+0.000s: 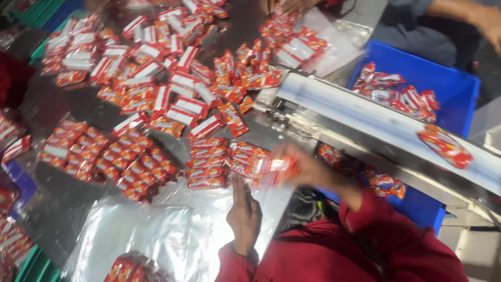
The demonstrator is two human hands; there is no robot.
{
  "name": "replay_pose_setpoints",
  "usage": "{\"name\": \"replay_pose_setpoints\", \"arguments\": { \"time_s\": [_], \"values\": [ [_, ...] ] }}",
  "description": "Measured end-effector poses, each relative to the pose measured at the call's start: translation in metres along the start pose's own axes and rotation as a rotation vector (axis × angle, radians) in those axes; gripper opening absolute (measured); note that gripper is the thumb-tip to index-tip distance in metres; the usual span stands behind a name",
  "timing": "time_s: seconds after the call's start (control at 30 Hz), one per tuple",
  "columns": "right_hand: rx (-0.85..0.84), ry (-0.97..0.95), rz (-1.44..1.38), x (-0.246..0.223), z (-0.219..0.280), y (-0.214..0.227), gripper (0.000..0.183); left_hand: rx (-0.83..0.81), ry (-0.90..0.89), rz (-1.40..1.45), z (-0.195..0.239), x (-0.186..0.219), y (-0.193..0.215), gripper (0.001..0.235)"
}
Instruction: The person places individually wrapped snack bars onto a moving conveyor belt. The bars are then transported to a blue bin where another worker collects them. The person repeatedly picks up bars from a pile and places them on the belt.
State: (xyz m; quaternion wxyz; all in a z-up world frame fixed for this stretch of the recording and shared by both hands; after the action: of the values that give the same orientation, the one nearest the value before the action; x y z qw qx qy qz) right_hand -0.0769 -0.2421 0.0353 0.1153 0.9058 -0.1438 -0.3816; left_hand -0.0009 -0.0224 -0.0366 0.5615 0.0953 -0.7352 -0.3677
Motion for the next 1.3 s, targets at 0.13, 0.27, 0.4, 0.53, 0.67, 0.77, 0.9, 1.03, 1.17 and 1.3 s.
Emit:
{"name": "replay_pose_setpoints", "arguments": {
  "time_s": [0.13, 0.27, 0.4, 0.53, 0.67, 0.77, 0.9, 1.03, 1.17, 1.3],
  "values": [
    [0.177, -0.982, -0.245, 0.011, 0.025, -0.079, 0.068, 0.03, 0.038, 0.12, 0.007, -0.002, 0.012, 0.084],
    [0.165, -1.088, -0.029, 0.032, 0.039, -0.109, 0.071, 0.133, 0.011, 0.086, 0.014, -0.004, 0.033, 0.082],
    [0.136, -0.55, 0.486, 0.042, 0.039, -0.123, 0.071, 0.074, 0.146, -0.056, 0.011, 0.002, 0.032, 0.082],
    [-0.059, -0.754, 0.566, 0.043, 0.037, -0.132, 0.061, -0.167, -0.003, -0.116, 0.011, 0.003, 0.018, 0.088],
    [-0.219, -0.55, 0.452, 0.024, 0.029, -0.115, 0.066, -0.092, -0.185, -0.002, 0.002, -0.01, 0.024, 0.093],
    [-0.399, -0.345, 0.816, 0.025, 0.019, -0.112, 0.057, -0.117, -0.187, 0.169, -0.009, -0.013, 0.036, 0.091],
    [-0.296, -0.449, 0.862, 0.076, 0.008, -0.147, 0.034, -0.164, -0.096, 0.135, 0.019, -0.01, 0.027, 0.089],
    [-0.188, -0.217, 0.826, 0.16, -0.071, -0.204, 0.043, -0.158, 0.127, -0.176, 0.032, -0.026, 0.02, 0.082],
    [-0.417, -0.186, 0.422, 0.17, -0.132, -0.229, 0.063, -0.135, 0.02, -0.352, 0.03, -0.034, 0.035, 0.074],
    [-0.487, -0.085, 0.601, 0.1, -0.083, -0.193, 0.079, -0.164, 0.319, -0.411, 0.019, -0.031, 0.067, 0.091]
  ]
}}
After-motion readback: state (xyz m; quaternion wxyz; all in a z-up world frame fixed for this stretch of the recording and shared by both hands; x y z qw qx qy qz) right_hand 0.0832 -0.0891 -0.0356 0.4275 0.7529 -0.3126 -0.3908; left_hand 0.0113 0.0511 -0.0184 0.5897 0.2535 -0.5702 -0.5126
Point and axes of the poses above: each hand's wrist, its own z-axis away from the middle knuckle, its own y-axis out of the back of the hand, x = y × z, the point moved 2 cm from there along -z, towards the middle knuckle, and after that the axes turned 9 degrees about y, right-handed, at the moved point
